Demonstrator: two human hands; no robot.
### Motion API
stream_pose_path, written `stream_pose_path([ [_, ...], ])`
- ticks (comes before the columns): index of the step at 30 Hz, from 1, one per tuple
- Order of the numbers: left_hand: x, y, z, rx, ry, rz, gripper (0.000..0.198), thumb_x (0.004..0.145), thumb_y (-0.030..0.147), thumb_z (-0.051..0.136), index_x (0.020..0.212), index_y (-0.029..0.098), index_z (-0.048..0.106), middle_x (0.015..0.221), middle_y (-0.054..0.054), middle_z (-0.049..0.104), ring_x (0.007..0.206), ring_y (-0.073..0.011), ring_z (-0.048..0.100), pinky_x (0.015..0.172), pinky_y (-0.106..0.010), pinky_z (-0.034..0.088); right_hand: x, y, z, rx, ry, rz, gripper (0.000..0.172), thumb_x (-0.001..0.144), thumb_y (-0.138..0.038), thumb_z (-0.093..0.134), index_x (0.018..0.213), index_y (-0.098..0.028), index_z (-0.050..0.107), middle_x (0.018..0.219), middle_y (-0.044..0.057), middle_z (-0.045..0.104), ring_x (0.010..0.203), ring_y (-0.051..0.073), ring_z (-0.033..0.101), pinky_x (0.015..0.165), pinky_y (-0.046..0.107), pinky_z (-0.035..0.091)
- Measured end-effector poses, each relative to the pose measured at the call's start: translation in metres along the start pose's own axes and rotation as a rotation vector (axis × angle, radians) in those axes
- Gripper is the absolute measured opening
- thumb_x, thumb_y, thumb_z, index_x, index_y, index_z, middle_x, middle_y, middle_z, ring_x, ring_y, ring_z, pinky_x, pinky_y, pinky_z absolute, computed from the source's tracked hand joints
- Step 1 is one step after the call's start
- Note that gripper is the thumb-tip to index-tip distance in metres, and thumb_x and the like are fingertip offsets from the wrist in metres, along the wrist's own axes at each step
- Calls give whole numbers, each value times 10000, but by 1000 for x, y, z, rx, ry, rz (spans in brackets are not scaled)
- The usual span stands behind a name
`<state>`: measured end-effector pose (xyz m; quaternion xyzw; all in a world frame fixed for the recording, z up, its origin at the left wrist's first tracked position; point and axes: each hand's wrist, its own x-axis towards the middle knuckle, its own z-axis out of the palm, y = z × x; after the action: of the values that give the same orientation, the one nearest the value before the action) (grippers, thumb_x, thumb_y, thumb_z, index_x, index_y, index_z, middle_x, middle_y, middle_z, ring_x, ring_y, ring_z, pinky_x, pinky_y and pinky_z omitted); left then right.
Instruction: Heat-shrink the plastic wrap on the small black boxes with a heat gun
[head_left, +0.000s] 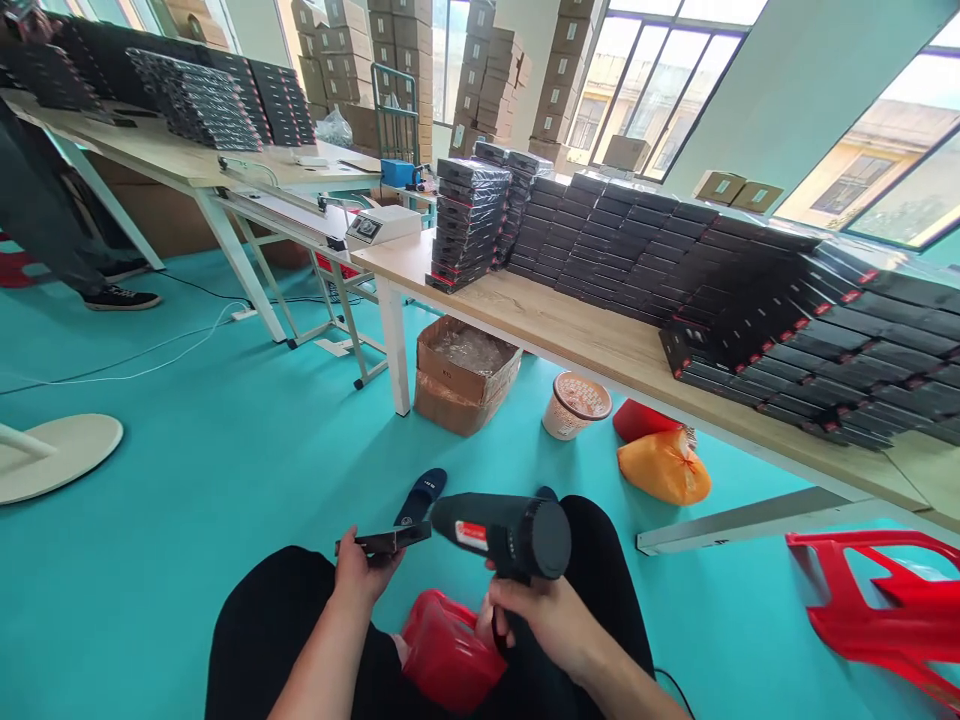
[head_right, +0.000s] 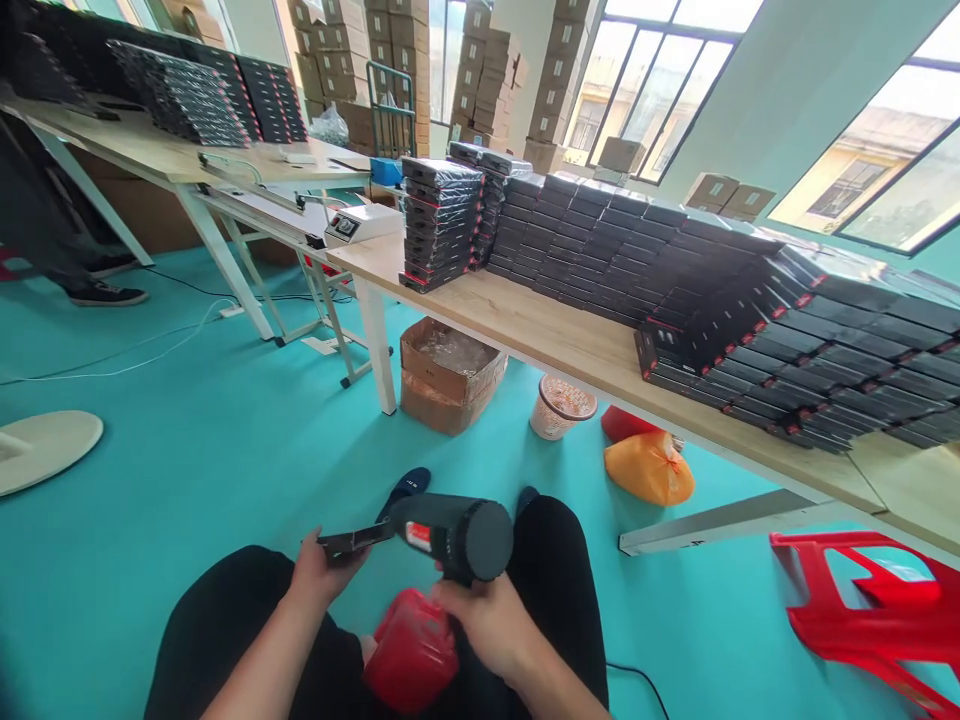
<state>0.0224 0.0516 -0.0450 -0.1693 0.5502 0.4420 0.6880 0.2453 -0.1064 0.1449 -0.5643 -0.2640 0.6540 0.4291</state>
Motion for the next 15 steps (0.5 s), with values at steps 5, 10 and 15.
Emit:
stream_pose_path([
  [5, -19, -2, 10, 34, -37, 76, 74, 860, 230, 484, 910, 217, 537, 782, -40, 613, 635, -220, 634, 609, -396, 578, -8, 6, -23, 19, -143, 123, 272, 685, -311, 733, 850, -99, 685, 596, 31, 649, 472, 142, 542, 469, 274, 406],
  [10, -35, -6, 13, 194, -283, 39, 252, 640, 110, 513, 866, 134, 623, 720, -95, 676, 613, -255, 669, 595, -394, 583, -13, 2, -45, 151, -15, 83, 361, 706, -362, 755, 942, -95, 697, 696, 28, 654, 506, 119, 561, 453, 238, 413],
  [15, -38, -19, 9, 452, -413, 7, 161, 590, 96, 519, 707, 139, 621, 565, -99, 637, 482, -275, 625, 474, -390, 530, 17, -24, -44, 55, 28, 45, 319, 712, -347, 736, 913, -109, 663, 688, 13, 643, 540, 119, 584, 487, 237, 432],
])
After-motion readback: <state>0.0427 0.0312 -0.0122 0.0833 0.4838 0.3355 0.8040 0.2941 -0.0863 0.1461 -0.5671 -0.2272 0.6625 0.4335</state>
